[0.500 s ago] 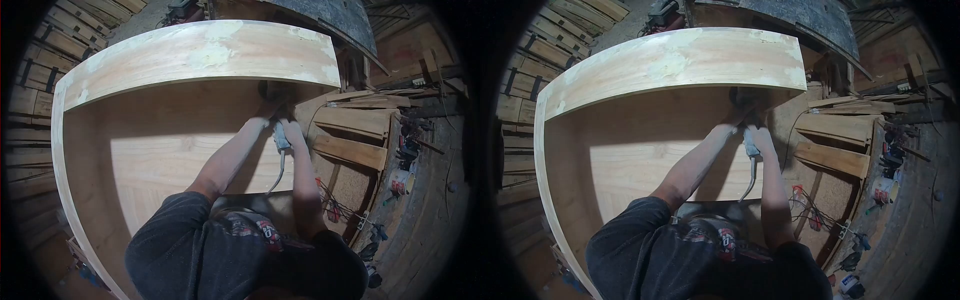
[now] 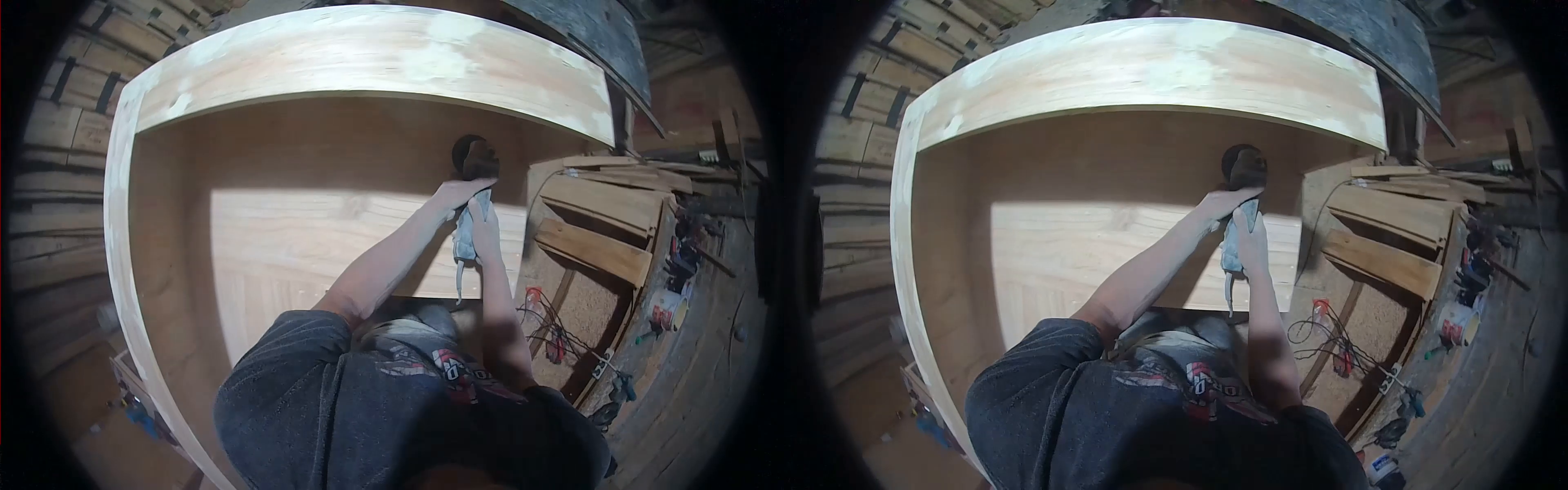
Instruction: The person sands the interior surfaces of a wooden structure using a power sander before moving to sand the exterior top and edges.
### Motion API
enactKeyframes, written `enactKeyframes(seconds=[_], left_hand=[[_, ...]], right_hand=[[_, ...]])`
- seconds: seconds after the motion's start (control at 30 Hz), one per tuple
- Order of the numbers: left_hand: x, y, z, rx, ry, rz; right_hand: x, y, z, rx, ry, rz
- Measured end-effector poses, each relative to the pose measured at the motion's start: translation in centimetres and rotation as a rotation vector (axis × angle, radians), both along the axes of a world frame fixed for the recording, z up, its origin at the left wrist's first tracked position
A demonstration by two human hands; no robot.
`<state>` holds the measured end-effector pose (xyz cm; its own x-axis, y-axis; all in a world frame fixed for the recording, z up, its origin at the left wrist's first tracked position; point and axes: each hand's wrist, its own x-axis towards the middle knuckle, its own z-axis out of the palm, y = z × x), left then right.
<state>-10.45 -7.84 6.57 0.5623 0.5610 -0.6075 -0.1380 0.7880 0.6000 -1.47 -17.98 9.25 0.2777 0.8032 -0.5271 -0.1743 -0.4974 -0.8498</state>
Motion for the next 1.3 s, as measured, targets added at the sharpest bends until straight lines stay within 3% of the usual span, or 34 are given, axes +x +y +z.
enactKeyframes(seconds=[0.2,0.27,0.4,0.47,0.67,0.7,0.83,1.07,1.27,1.3], left_hand=[[-13.5,-0.1,1.4,0.017,0.183,0.186],[-17.8,-0.3,0.8,0.019,0.098,0.353],[-26.1,-0.7,0.4,0.043,0.119,0.467],[-29.9,-0.9,0.0,0.089,0.132,0.614],[-37.3,-0.4,0.1,0.056,0.055,0.882],[-38.1,0.4,-0.8,0.054,0.027,0.857],[-35.9,2.0,-2.4,0.008,0.102,0.713],[-24.4,2.7,-0.4,-0.019,-0.067,0.788],[-17.1,2.1,0.4,-0.020,0.067,0.600],[-15.8,1.6,3.8,-0.045,0.168,0.591]], right_hand=[[-10.6,2.2,0.7,-0.013,-0.057,0.263],[-14.0,3.1,-0.3,-0.019,-0.110,0.332],[-21.5,4.9,-0.5,0.019,-0.271,0.503],[-24.6,6.0,-0.9,0.165,-0.379,0.662],[-31.5,9.8,1.1,0.092,-0.310,0.948],[-32.0,10.3,0.0,0.144,-0.383,0.905],[-29.0,11.5,-0.2,0.077,-0.508,0.882],[-19.6,10.3,1.4,-0.015,-0.520,0.792],[-12.4,8.3,1.6,-0.066,-0.395,0.678],[-11.2,8.4,1.7,-0.059,-0.401,0.675]])
